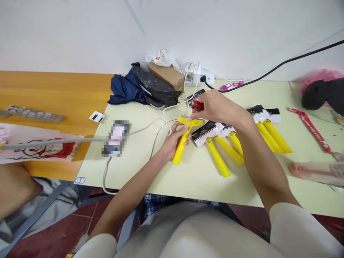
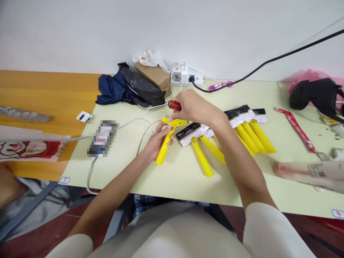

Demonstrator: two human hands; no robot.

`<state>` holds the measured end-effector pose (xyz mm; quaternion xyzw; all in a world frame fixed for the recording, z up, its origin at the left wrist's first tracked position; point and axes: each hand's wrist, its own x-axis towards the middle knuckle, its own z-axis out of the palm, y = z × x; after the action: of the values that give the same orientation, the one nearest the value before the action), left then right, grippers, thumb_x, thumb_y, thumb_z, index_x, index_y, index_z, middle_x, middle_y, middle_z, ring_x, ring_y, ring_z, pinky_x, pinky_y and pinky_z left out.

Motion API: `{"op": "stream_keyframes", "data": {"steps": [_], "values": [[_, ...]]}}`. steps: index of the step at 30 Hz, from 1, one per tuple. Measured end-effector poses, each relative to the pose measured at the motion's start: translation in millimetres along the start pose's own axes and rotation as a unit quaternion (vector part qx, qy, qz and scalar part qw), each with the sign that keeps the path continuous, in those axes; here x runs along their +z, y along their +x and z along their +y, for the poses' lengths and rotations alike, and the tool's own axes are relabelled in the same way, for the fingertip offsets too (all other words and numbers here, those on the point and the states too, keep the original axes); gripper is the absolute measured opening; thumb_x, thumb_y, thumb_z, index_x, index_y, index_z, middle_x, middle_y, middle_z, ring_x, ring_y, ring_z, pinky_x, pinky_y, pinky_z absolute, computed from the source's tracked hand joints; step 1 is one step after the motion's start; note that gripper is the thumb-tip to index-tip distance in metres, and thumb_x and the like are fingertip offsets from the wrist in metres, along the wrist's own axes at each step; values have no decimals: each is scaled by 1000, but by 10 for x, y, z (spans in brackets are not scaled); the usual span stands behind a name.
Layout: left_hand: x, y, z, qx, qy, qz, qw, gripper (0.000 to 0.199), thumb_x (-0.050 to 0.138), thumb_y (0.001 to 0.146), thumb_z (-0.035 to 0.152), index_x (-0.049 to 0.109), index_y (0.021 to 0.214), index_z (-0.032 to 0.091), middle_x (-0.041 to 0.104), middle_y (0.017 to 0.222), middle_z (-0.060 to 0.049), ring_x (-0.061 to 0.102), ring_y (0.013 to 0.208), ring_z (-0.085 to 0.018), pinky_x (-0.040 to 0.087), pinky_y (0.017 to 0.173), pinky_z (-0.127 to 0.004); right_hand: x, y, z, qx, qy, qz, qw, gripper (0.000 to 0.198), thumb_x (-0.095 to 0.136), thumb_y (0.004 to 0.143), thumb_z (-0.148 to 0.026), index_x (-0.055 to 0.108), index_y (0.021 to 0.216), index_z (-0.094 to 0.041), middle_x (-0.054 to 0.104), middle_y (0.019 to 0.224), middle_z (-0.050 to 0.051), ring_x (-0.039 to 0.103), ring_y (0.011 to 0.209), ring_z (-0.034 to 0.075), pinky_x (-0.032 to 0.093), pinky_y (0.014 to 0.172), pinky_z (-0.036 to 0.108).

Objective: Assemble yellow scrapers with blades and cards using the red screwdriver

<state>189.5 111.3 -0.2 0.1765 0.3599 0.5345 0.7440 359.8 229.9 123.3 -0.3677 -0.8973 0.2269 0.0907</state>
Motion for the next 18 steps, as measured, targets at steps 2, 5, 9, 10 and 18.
{"op": "stream_keyframes", "data": {"steps": [2, 5, 9, 10, 18], "values": [[-11, 15, 12, 7, -5, -1, 1000, 54, 101, 78, 35, 56, 105, 25, 70, 109, 0, 66, 70, -8, 43, 49, -16, -50, -28, 30, 6, 1, -4, 1000, 54, 81, 93, -42, 40, 65, -22, 31, 60, -4, 22, 63, 13, 23, 64, 37], [-27, 31, 25, 13, -13, -4, 1000, 51, 99, 80, 34, 54, 104, 25, 70, 110, 0, 66, 70, -8, 43, 48, -16, -104, -60, 42, 29, -22, -25, 999, 56, 76, 97, -40, 35, 64, -22, 28, 60, -4, 20, 62, 12, 21, 63, 38], [-55, 52, 40, 14, -38, 1, 999, 51, 99, 81, 32, 54, 102, 24, 67, 106, 1, 65, 70, -7, 43, 48, -15, -100, -58, 45, 28, -36, -60, 997, 45, 68, 97, -29, 36, 67, -22, 36, 62, -2, 24, 60, 13, 22, 61, 38], [-62, 58, 44, 14, -42, 2, 999, 51, 99, 81, 32, 54, 102, 24, 67, 106, 1, 64, 70, -7, 43, 48, -15, -87, -48, 52, 25, -38, -68, 997, 41, 67, 94, -23, 37, 67, -22, 38, 63, -1, 26, 60, 13, 23, 61, 38], [-92, 88, 73, 21, -62, 13, 998, 51, 101, 79, 30, 55, 101, 24, 67, 108, 0, 63, 69, -6, 43, 48, -14, 17, 63, 142, -6, 11, -26, 1000, 25, 73, 87, -19, 53, 71, -21, 53, 68, -2, 39, 64, 13, 30, 64, 33]]}}
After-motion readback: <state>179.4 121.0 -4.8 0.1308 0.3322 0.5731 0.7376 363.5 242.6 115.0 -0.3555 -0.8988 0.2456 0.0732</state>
